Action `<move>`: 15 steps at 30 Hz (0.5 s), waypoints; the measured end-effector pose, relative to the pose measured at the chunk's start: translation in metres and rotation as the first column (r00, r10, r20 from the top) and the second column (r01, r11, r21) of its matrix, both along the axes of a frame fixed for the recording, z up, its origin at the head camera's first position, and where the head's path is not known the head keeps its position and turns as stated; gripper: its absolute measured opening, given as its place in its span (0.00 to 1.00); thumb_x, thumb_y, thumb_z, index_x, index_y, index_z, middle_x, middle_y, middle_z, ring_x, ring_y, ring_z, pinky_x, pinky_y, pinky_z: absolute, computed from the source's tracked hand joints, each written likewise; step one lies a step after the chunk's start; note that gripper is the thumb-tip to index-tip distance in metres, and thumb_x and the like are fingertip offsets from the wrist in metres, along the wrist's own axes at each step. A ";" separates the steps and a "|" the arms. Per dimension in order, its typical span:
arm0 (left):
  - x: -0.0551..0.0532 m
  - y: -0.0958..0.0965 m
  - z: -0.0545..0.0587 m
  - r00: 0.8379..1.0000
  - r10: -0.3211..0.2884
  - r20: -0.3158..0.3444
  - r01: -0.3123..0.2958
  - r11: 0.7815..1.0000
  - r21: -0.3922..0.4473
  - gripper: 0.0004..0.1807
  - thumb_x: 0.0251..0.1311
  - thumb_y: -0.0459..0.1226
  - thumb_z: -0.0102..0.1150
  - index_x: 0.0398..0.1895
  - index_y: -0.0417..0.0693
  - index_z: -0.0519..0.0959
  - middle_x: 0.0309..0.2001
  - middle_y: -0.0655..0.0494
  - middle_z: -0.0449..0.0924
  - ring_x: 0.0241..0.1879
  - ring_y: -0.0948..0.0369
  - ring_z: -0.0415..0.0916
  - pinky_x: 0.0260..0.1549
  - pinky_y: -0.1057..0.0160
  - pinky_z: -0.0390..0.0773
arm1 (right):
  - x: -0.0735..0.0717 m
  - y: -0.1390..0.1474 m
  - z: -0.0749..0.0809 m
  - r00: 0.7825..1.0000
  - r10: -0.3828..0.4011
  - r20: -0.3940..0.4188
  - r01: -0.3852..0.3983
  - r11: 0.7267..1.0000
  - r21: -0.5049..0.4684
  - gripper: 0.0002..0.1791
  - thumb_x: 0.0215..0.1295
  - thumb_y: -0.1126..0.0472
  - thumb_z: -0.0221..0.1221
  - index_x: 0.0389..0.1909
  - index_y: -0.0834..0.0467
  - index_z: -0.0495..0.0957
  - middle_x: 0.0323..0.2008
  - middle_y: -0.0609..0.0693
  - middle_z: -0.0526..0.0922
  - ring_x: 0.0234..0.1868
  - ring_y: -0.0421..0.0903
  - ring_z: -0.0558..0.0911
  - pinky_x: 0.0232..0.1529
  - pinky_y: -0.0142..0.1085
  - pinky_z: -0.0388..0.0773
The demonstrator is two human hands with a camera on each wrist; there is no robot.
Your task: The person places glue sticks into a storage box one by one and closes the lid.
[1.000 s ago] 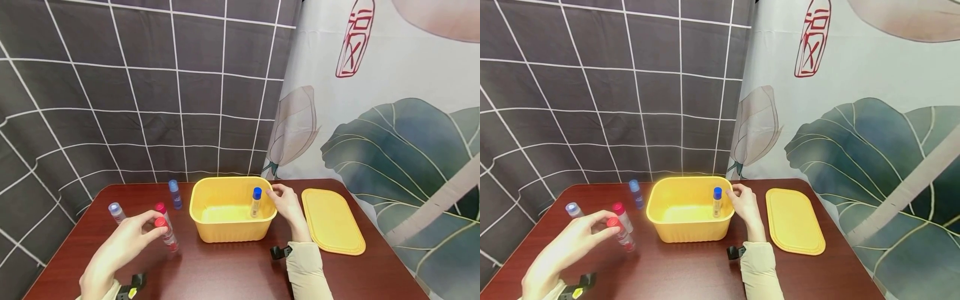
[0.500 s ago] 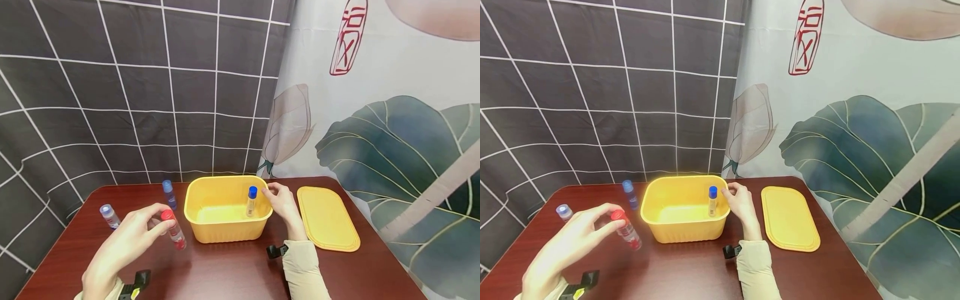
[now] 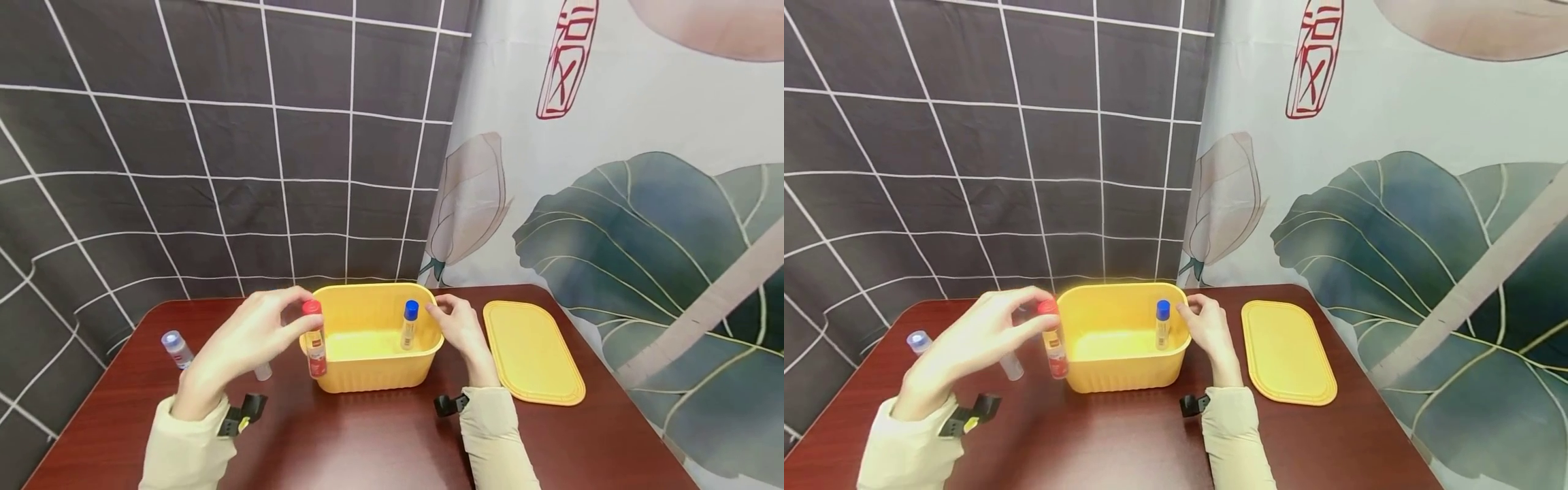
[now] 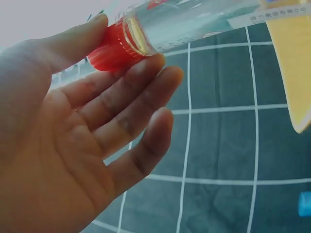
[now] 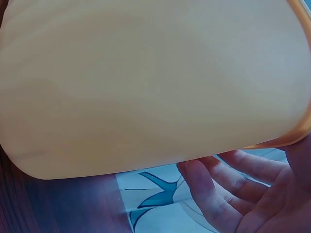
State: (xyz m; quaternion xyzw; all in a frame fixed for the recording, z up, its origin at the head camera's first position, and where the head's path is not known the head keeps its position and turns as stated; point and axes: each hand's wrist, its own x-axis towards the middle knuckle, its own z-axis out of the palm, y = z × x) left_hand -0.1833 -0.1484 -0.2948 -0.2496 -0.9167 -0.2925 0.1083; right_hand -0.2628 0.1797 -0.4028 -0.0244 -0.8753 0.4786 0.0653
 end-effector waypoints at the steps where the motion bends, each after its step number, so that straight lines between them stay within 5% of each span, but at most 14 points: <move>1: -0.003 0.002 0.002 1.000 -0.020 0.009 0.020 1.000 -0.006 0.05 0.60 0.45 0.67 0.37 0.60 0.80 0.27 0.70 0.77 0.27 0.67 0.73 0.31 0.63 0.75 | 0.000 0.000 -0.001 1.000 -0.001 0.000 0.001 1.000 0.000 0.18 0.67 0.54 0.61 0.51 0.62 0.80 0.36 0.55 0.82 0.36 0.50 0.81 0.40 0.41 0.81; 8: -0.029 0.024 0.016 0.988 -0.147 0.055 0.149 0.989 -0.022 0.08 0.60 0.45 0.66 0.39 0.55 0.81 0.30 0.69 0.80 0.32 0.65 0.76 0.34 0.60 0.76 | 0.001 -0.001 0.001 1.000 -0.004 -0.011 0.004 1.000 -0.004 0.17 0.67 0.54 0.62 0.50 0.62 0.80 0.34 0.54 0.82 0.34 0.49 0.81 0.38 0.40 0.81; 15: -0.061 0.054 0.016 0.959 -0.251 0.133 0.261 0.963 -0.065 0.07 0.59 0.42 0.68 0.37 0.52 0.82 0.30 0.66 0.81 0.33 0.64 0.76 0.37 0.61 0.77 | 0.001 0.001 0.000 1.000 0.001 -0.016 -0.001 1.000 -0.006 0.17 0.67 0.54 0.62 0.50 0.62 0.80 0.35 0.55 0.82 0.35 0.49 0.81 0.39 0.41 0.82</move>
